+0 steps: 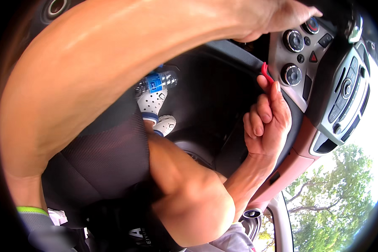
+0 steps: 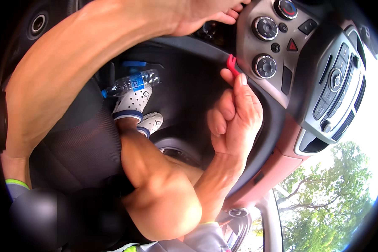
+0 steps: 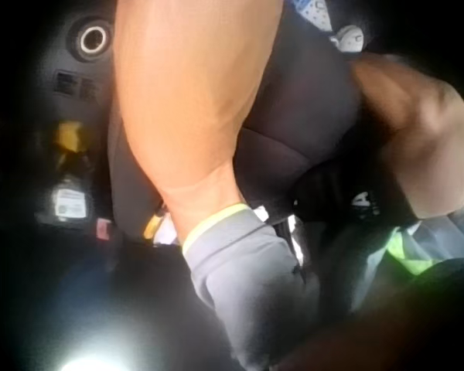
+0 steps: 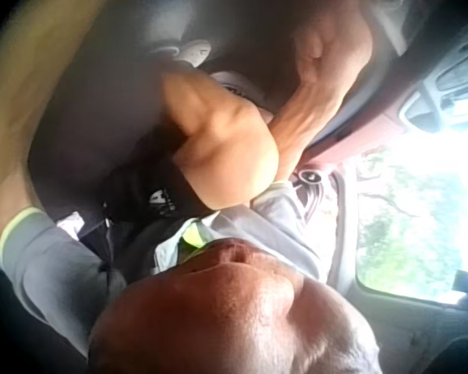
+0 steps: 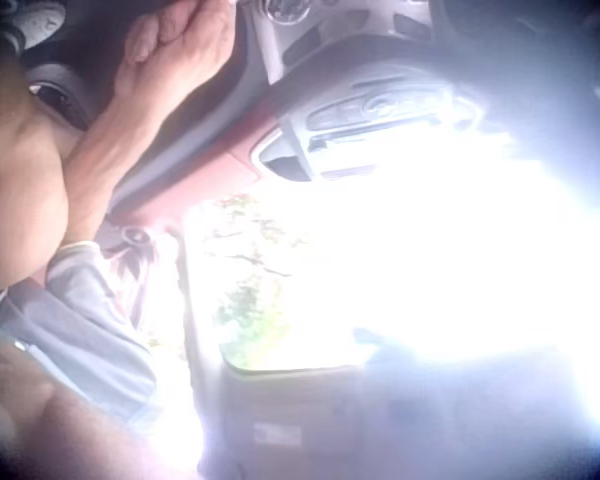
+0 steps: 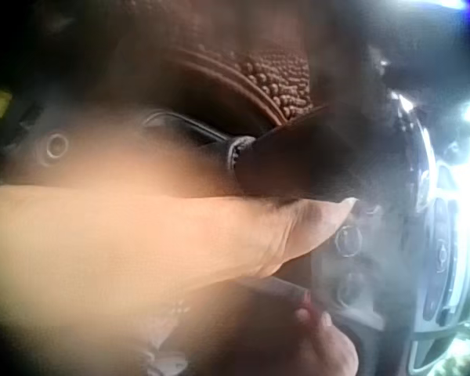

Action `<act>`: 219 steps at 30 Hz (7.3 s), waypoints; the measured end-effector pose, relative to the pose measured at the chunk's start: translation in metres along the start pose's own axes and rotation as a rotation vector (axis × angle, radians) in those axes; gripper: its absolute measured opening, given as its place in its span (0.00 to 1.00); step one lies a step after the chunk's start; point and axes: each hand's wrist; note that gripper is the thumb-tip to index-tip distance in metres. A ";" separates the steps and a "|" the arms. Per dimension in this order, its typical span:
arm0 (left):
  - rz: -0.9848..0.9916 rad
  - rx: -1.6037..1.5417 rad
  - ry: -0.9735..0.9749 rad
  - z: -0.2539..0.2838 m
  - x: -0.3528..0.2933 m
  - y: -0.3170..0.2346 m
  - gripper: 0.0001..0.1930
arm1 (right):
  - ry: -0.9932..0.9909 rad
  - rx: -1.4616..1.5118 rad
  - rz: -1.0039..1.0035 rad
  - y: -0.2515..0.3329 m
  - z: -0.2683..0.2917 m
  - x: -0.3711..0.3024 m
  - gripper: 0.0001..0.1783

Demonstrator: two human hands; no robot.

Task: The person uses a red plastic pry tool and a metal pick to remove a dashboard trim panel on the passenger side of a car. They insert the tools into seams, pry to release clips, and pull the panel away from the dashboard.

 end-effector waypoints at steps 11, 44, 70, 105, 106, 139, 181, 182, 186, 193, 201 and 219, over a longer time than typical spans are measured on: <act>-0.001 -0.008 -0.065 0.039 -0.032 -0.007 0.20 | 0.020 0.190 0.000 0.001 -0.033 0.002 0.19; 0.064 0.111 0.000 0.018 -0.036 -0.019 0.17 | -0.025 0.166 -0.029 0.002 -0.038 0.001 0.17; 0.382 -0.003 -0.041 0.002 -0.052 0.003 0.13 | -0.100 0.206 0.216 -0.042 -0.073 0.017 0.21; 0.272 0.273 -0.203 -0.010 -0.032 0.016 0.10 | -0.126 0.407 0.192 -0.039 -0.072 0.008 0.18; 0.271 0.251 -0.217 -0.011 -0.032 0.018 0.10 | -0.127 0.420 0.216 -0.042 -0.072 0.009 0.18; 0.313 0.161 0.036 -0.044 -0.064 -0.002 0.16 | 0.126 0.120 0.161 -0.024 -0.005 -0.013 0.19; 0.125 -0.674 -0.064 -0.018 -0.051 -0.003 0.21 | -0.178 -0.174 0.092 -0.016 0.001 -0.005 0.20; 0.114 -0.673 -0.065 -0.018 -0.051 -0.003 0.21 | -0.172 -0.184 0.102 -0.016 0.000 -0.006 0.20; 0.152 -0.654 -0.092 -0.017 -0.053 -0.005 0.26 | -0.154 -0.196 0.131 -0.011 -0.003 -0.010 0.20; 0.215 -0.655 -0.002 -0.012 -0.052 -0.008 0.35 | -0.084 -0.250 0.076 0.009 0.000 -0.002 0.23; 0.130 -0.286 -0.192 -0.026 -0.035 -0.011 0.26 | 0.004 -0.253 0.106 0.007 0.006 0.001 0.24; -0.184 0.464 -0.722 -0.006 0.041 -0.011 0.25 | 0.072 -0.037 -0.094 0.020 0.008 -0.002 0.22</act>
Point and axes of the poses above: each hand's wrist, its own x-axis towards the middle knuckle, its own z-axis out of the back of the hand, y = z × x, and after that the axes turned 13 degrees about z, right-handed
